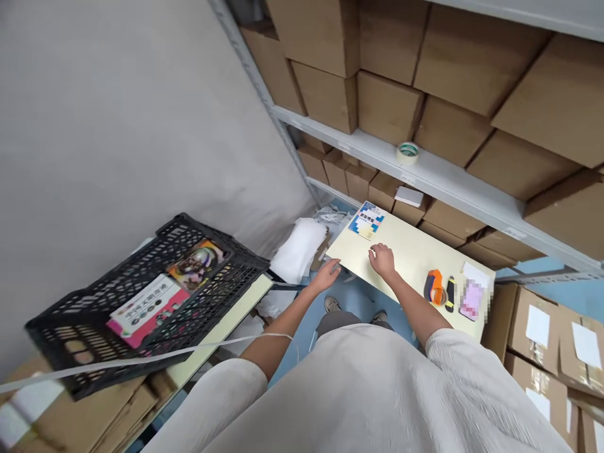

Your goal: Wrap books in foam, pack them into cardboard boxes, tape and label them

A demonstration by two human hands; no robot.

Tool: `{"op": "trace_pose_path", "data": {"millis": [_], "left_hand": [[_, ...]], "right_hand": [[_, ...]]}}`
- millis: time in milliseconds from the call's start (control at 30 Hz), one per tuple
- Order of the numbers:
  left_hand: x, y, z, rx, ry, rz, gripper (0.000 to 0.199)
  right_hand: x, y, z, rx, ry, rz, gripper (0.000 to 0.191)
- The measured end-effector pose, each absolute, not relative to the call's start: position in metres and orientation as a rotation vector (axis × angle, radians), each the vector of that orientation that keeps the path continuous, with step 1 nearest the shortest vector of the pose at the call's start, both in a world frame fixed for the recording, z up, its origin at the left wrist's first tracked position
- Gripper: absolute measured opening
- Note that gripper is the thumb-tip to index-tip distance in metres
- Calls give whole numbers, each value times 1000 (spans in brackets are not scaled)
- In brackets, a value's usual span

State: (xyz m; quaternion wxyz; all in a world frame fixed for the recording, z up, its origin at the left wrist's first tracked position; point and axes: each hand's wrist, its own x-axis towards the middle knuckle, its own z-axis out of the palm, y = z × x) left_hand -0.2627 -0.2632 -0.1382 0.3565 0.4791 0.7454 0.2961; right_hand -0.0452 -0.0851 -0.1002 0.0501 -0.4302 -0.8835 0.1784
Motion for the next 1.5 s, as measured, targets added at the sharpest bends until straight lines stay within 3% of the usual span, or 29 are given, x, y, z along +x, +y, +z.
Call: {"op": "trace_pose_path", "data": {"millis": [467, 833, 967, 1333, 1500], "left_hand": [[-401, -302, -154, 1118, 2016, 758, 48], [-466, -227, -193, 856, 2121, 677, 49], [-493, -193, -238, 658, 2171, 714, 51], [-541, -155, -434, 398, 2143, 453, 60], [-551, -153, -491, 379, 2115, 388, 62]], "right_hand": [[-259, -111, -120, -970, -2870, 609, 32], [-378, -44, -187, -844, -3002, 879, 31], [-427, -11, -236, -856, -3113, 913, 31], [-529, 46, -440, -809, -3572, 826, 41], [-550, 49, -513, -834, -3685, 797, 50]]}}
